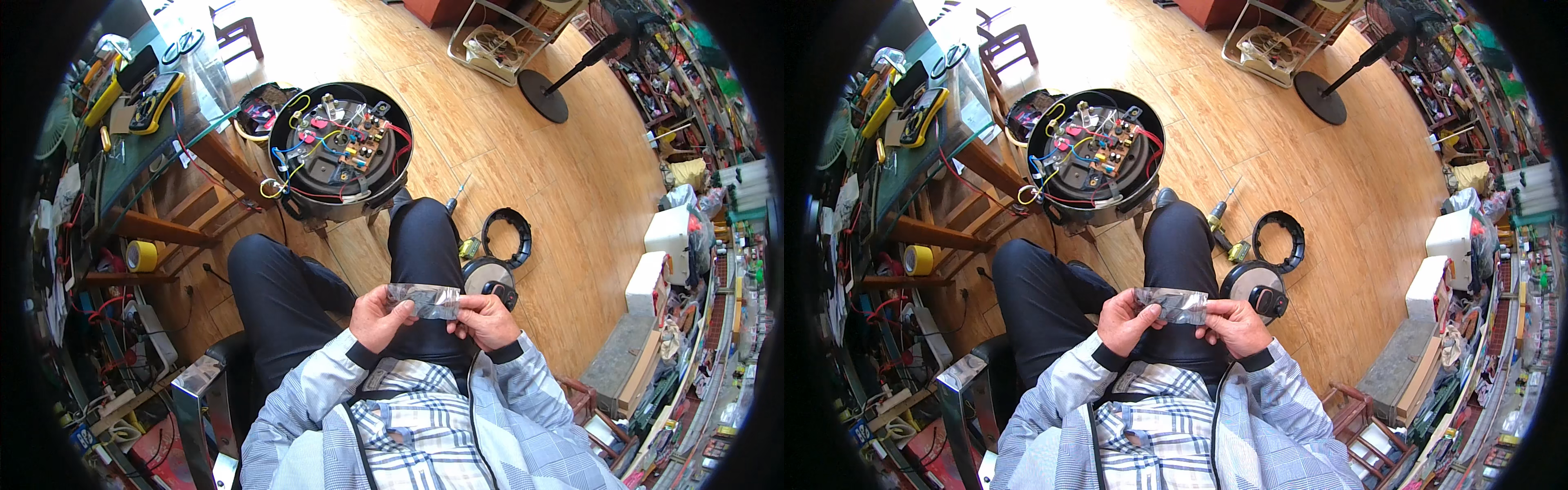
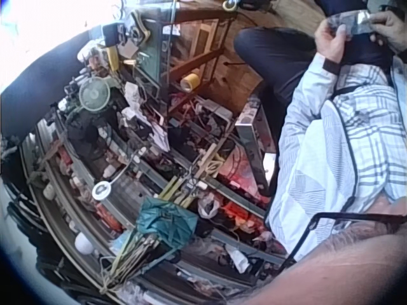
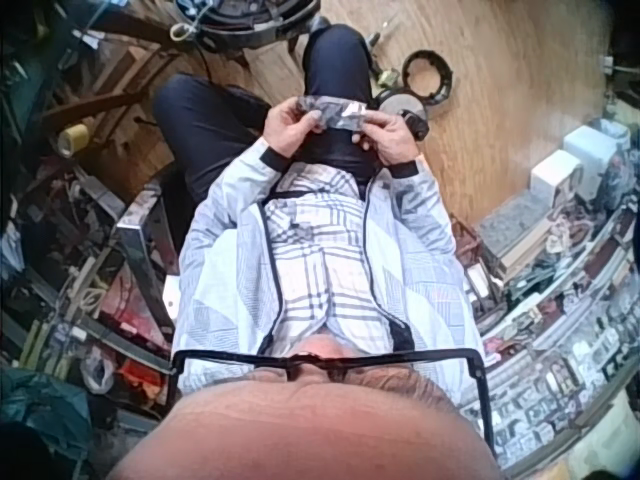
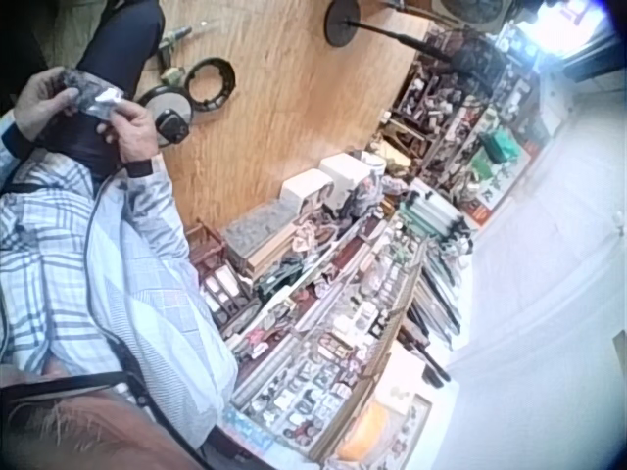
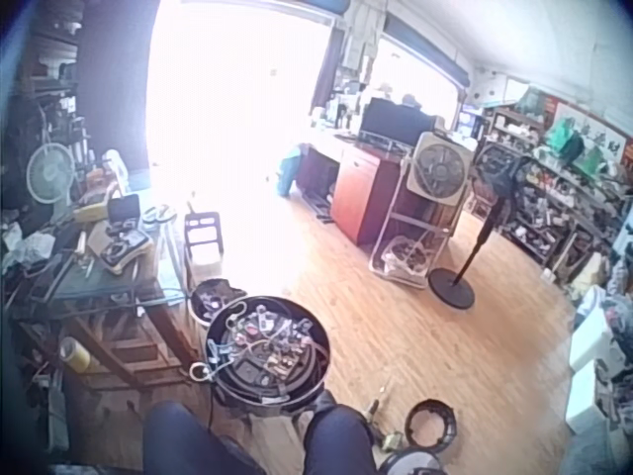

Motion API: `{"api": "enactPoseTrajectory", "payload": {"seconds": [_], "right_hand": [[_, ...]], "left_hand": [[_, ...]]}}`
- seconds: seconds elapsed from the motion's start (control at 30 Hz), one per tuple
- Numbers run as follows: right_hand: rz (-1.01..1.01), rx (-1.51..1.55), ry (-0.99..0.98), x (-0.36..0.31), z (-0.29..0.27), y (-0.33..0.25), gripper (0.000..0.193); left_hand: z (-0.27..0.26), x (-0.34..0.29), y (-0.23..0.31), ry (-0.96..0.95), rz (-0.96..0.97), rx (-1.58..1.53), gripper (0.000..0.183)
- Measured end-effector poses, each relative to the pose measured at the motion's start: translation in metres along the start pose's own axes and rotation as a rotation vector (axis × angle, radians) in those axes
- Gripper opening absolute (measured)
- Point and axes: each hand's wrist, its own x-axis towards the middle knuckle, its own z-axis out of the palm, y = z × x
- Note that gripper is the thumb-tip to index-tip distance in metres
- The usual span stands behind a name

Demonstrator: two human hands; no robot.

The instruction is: The person sits on the floor and handles a small electronic component, then connects wires to a circular device containing a circuit board. They manipulate wires and connectors by hand, occasionally reaching for items on a nearby table.

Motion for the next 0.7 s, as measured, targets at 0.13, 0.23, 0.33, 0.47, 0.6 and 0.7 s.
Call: {"api": "enactPoseTrajectory", "payload": {"seconds": [0.13, 0.23, 0.33, 0.47, 0.6, 0.7], "right_hand": [[0.002, -0.049, -0.039, 0.0, 0.0, -0.004, 0.024], [0.013, -0.047, -0.037, 0.0, -0.002, -0.004, 0.023], [0.003, -0.049, -0.002, 0.0, -0.002, 0.001, 0.021], [-0.025, 0.065, 0.011, 0.002, -0.002, 0.007, 0.02], [-0.009, 0.186, -0.032, 0.003, 0.0, 0.004, 0.019], [-0.011, 0.079, -0.027, 0.0, 0.003, -0.002, 0.019]], "left_hand": [[0.002, 0.0, 0.0, -0.017, 0.022, -0.032, 0.021], [0.003, -0.001, -0.001, -0.02, 0.021, -0.025, 0.02], [-0.001, -0.001, -0.002, -0.035, 0.019, -0.022, 0.019], [-0.002, -0.001, -0.003, -0.06, 0.011, -0.053, 0.018], [0.003, -0.003, -0.003, -0.049, -0.003, -0.035, 0.02], [0.004, -0.004, -0.001, -0.032, 0.031, -0.037, 0.021]]}}
